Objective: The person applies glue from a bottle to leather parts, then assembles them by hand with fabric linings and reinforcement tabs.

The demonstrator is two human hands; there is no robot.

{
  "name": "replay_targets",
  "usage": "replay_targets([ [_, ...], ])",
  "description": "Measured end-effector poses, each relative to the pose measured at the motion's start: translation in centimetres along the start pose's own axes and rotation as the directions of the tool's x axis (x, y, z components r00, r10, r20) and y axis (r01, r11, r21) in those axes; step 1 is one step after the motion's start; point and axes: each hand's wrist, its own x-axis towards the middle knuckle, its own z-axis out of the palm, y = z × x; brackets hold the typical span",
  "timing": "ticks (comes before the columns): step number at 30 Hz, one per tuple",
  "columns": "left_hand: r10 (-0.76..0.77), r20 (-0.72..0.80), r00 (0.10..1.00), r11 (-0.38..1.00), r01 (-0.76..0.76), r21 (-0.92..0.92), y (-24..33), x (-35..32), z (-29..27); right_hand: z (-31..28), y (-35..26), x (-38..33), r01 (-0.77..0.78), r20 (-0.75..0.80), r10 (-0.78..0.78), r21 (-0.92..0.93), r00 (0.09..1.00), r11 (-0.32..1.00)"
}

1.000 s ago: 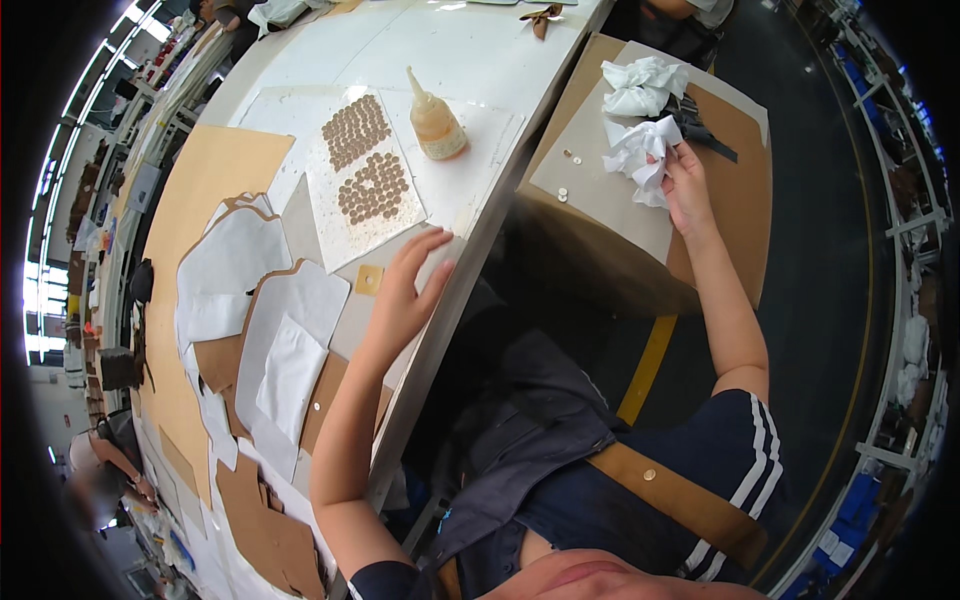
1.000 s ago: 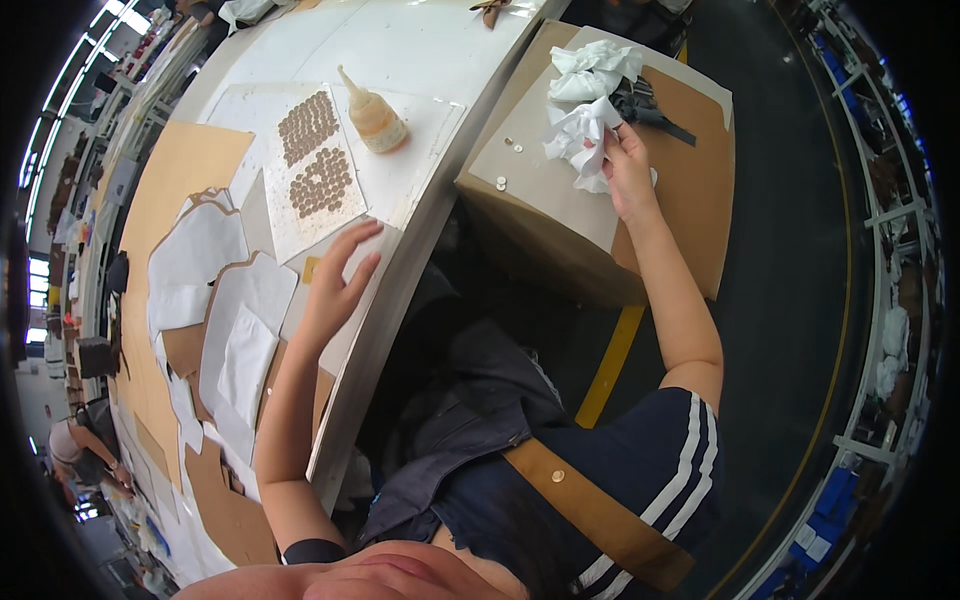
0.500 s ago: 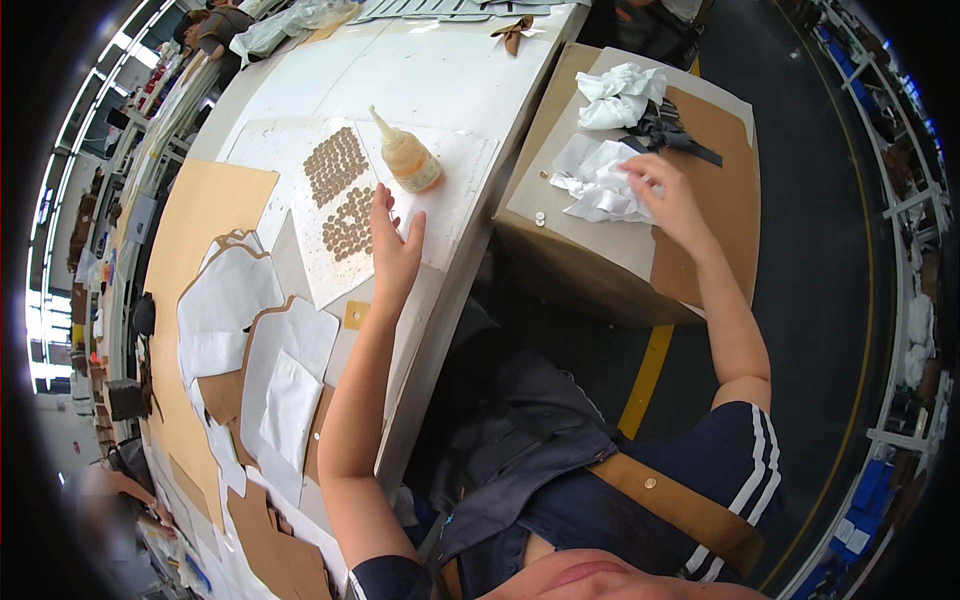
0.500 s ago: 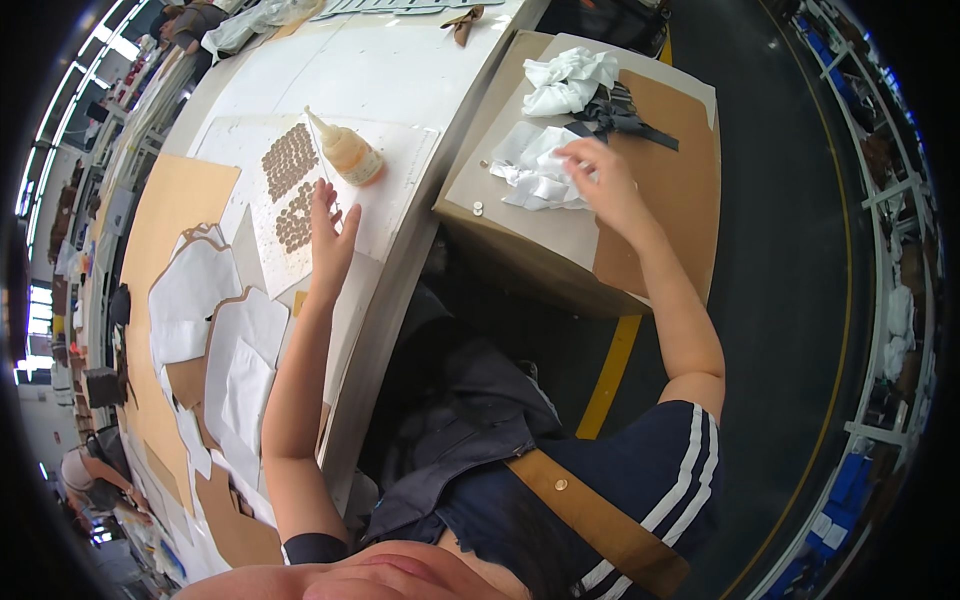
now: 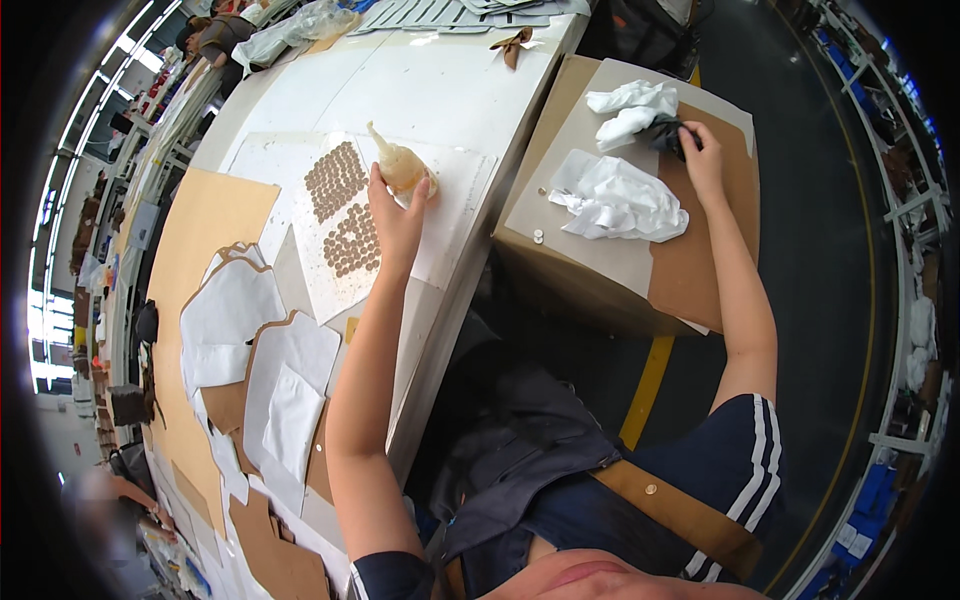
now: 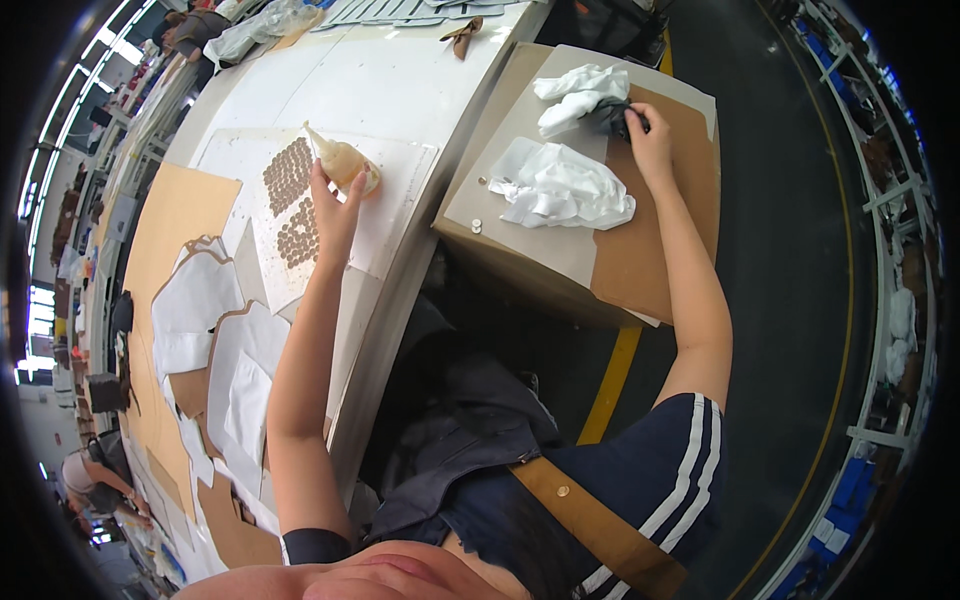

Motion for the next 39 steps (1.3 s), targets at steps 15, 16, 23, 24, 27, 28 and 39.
replay_targets([
  [15, 0.026, -0.075, 0.997, 0.984, -0.039, -0.173, 1.3, 0.4, 0.0, -4.2, -5.9, 2.2, -0.586, 0.656, 0.215, 0.421, 0.724, 0.692],
  [16, 0.063, -0.093, 0.994, 0.982, -0.078, -0.171, 2.1, 0.3, -0.3, -3.4, -7.0, 1.3, -0.539, 0.619, 0.201, 0.425, 0.759, 0.727],
  [23, 0.052, 0.127, 0.991, 0.873, 0.017, -0.487, 9.7, -2.2, 1.8, -0.6, -8.8, -0.7, -0.038, 0.282, 0.009, 0.098, 0.959, 0.994],
  [24, 0.030, 0.188, 0.982, 0.832, 0.080, -0.549, 10.6, -2.9, 2.1, -0.3, -8.7, -0.3, -0.072, 0.244, 0.036, 0.143, 0.969, 0.987],
  [27, 0.056, 0.234, 0.971, 0.848, 0.078, -0.525, 11.4, -4.1, 1.9, -0.3, -9.4, 1.4, -0.002, 0.029, -0.004, 0.202, 1.000, 0.979],
  [28, 0.102, 0.221, 0.970, 0.866, 0.023, -0.499, 11.5, -4.4, 1.5, -0.5, -10.1, 2.2, 0.104, -0.147, -0.075, 0.198, 0.986, 0.975],
  [39, 0.022, 0.191, 0.981, 0.862, 0.078, -0.501, 10.3, -5.3, -1.1, -3.5, -9.7, 5.6, -0.201, 0.107, 0.192, 0.790, 0.976, 0.580],
])
